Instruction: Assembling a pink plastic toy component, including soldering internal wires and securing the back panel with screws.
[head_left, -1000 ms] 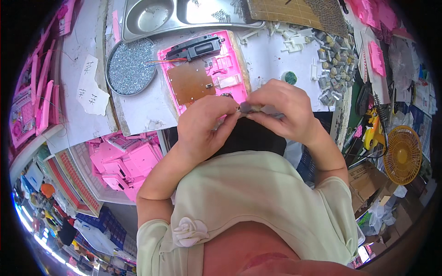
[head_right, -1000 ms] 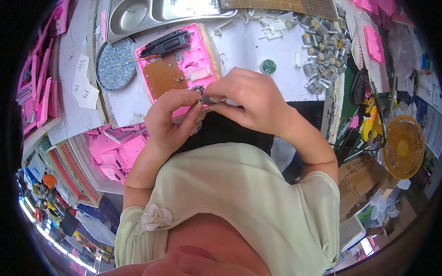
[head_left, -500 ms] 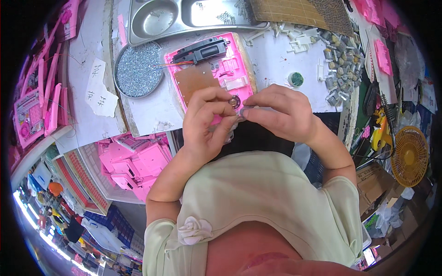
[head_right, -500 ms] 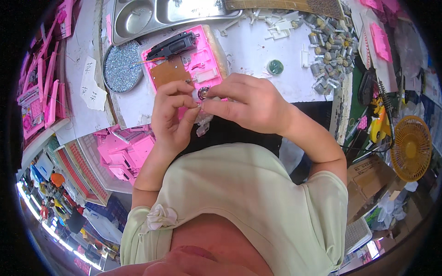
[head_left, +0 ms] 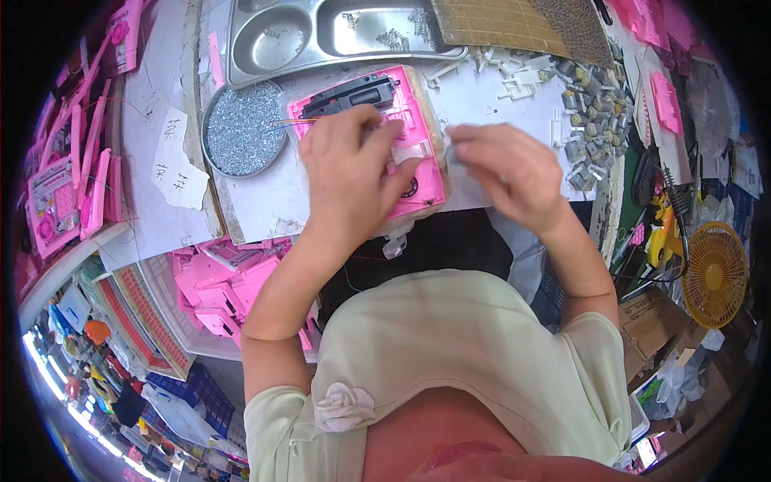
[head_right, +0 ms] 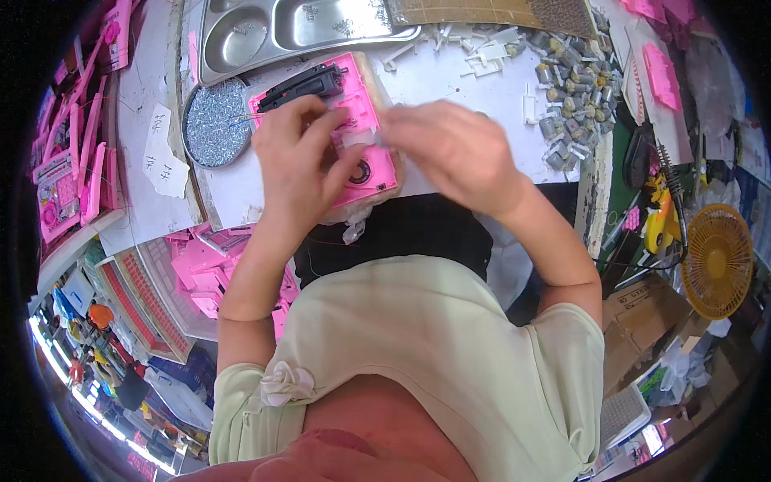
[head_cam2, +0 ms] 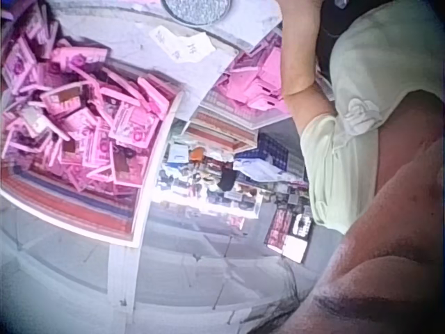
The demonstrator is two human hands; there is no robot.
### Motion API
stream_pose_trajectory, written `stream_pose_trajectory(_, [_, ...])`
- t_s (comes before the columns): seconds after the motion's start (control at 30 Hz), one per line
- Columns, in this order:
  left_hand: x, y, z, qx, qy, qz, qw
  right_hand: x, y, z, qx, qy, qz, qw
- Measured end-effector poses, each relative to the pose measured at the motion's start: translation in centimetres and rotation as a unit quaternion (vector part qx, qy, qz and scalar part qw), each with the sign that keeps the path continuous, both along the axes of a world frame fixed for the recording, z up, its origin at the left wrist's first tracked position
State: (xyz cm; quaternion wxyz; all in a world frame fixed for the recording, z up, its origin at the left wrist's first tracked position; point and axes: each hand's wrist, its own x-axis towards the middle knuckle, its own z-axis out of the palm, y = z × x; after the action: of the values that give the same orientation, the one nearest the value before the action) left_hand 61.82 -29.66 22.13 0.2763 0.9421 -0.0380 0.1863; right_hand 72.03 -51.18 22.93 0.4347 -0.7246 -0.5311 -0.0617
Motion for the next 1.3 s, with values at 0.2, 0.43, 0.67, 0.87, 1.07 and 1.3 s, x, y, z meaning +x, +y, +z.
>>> stream_pose_trajectory(0.2, [-0.9, 0.4, -0.8, 0.033, -0.051, -0.081, 0.995, 1.0, 1.3, -0.8, -0.007, 0.096, -0.09, 0.991])
stream_pose_trajectory(0.43, [-4.5, 1.3, -0.8, -0.018, 0.04, -0.079, 0.996, 2.4, 4.7, -2.5, -0.086, 0.051, -0.064, 0.993])
stream_pose_trajectory(0.67, [-1.6, 5.8, -1.1, 0.114, -0.037, 0.152, 0.981, 2.3, 5.0, -2.7, -0.105, 0.019, -0.069, 0.992])
stream_pose_trajectory(0.87, [-2.8, 5.4, -1.5, 0.083, -0.047, 0.121, 0.988, 2.5, 5.2, -2.3, -0.109, 0.027, -0.056, 0.992])
stream_pose_trajectory(1.07, [-3.4, 4.2, -2.1, 0.047, -0.055, 0.107, 0.992, 2.5, 5.4, -1.5, -0.145, 0.014, -0.058, 0.988])
stream_pose_trajectory(1.3, [-3.4, 3.9, -2.3, 0.019, -0.068, 0.101, 0.992, 2.5, 5.3, -1.5, -0.163, 0.024, -0.064, 0.984])
